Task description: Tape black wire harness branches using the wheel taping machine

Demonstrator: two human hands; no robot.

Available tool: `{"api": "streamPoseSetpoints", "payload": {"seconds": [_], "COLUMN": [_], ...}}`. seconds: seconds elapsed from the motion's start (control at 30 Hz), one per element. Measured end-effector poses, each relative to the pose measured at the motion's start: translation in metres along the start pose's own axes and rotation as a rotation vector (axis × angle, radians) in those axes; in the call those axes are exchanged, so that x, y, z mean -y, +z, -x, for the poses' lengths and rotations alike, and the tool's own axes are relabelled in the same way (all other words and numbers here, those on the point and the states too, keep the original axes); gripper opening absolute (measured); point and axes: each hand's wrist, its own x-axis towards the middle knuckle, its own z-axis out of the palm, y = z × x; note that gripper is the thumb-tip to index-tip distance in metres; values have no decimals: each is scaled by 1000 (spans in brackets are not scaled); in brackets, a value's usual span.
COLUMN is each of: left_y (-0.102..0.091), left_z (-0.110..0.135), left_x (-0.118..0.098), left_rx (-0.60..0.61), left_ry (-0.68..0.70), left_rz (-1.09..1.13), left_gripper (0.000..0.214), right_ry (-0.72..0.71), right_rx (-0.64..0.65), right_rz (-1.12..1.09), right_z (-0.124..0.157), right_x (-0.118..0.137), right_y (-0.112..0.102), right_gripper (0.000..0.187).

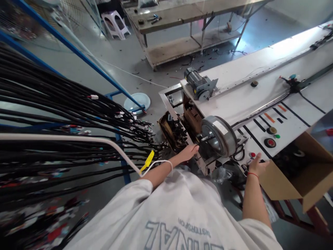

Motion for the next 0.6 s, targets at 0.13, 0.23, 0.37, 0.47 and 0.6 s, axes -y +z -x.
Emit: {"api": "streamPoseSetpoints", "payload": {"seconds": [0.13,0.23,0.37,0.47,0.6], "left_y": [-12,-19,-23,-26,-25], "left_z": [-1,4,28,50,59], "left_x": [5,23,49,50,31], "left_rx": [94,469,324,43,-36], "left_ry": [-23,-59,-106,-80,-71], "left_rz": [89,149,-24,-98,-53], "left_gripper": [43,38,36,39,44], "right_ry": [-36,-47,-56,-39,-4], "right_rx": [11,6,23,38,34], "right_rz": [0,-11,-27,-21,-33], "right_z": [-3,-6,-7,-4,0], "right_x": [-6,-10,-11,-8,-2], "right_y": [3,4,2,0,-4], "right_gripper": [87,95,94,92,94]}}
